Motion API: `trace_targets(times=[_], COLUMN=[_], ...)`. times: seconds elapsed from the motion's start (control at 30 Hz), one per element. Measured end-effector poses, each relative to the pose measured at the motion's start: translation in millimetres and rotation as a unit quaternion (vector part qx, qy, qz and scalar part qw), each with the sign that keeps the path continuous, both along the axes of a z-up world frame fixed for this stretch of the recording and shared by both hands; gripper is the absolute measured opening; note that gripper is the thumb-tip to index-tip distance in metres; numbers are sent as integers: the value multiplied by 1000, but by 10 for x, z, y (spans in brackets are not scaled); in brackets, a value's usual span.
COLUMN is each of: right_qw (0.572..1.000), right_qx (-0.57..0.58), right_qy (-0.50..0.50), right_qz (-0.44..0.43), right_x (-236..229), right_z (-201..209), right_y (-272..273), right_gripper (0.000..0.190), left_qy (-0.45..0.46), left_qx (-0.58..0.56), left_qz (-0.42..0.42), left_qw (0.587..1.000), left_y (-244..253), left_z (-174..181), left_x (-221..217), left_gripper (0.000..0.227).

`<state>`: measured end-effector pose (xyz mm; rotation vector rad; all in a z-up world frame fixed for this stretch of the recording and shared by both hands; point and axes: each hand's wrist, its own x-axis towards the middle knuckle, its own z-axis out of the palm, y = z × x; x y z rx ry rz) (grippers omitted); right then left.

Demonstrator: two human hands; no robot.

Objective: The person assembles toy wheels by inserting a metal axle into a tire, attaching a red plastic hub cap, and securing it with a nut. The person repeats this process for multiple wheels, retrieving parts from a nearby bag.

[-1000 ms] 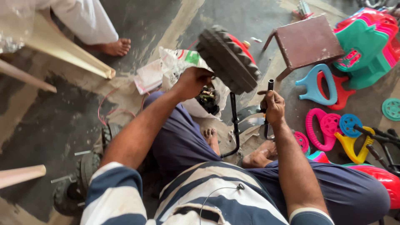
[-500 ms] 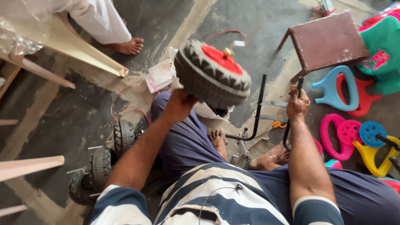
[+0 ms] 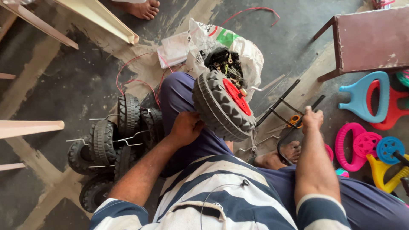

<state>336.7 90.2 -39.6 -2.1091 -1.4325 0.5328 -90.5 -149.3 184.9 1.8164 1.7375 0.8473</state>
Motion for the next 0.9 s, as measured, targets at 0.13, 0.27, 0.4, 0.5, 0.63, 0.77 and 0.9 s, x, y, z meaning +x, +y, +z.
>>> trace_targets(times=[0.13, 0.27, 0.4, 0.5, 0.63, 0.77, 0.9], right_qw=[979, 868, 765, 775, 795, 835, 909], right_qx=[182, 332, 172, 19, -2, -3, 3], right_qy=[86, -33, -213, -212, -124, -122, -45], right_qz=[13, 367, 582, 595, 594, 536, 415], right_x=[-404, -848, -1158, -977, -719, -548, -250], right_z=[833, 2535, 3141, 3034, 2794, 2602, 2302], right_y=[196, -245, -718, -957, -1263, -1405, -1557], right_gripper=[42, 31, 32, 37, 43, 38, 30], left_qy=[24, 72, 83, 59, 59, 50, 160], left_qx=[60, 43, 80, 83, 67, 51, 143], left_qz=[-8, -84, -154, -217, -263, -282, -282], left_qw=[998, 993, 981, 971, 961, 957, 935], left_y=[66, 282, 448, 441, 353, 541, 1006], left_z=[-114, -261, -306, -336, -399, -199, 311], left_x=[-29, 60, 257, 333, 386, 369, 389], left_gripper=[19, 18, 16, 14, 13, 13, 21])
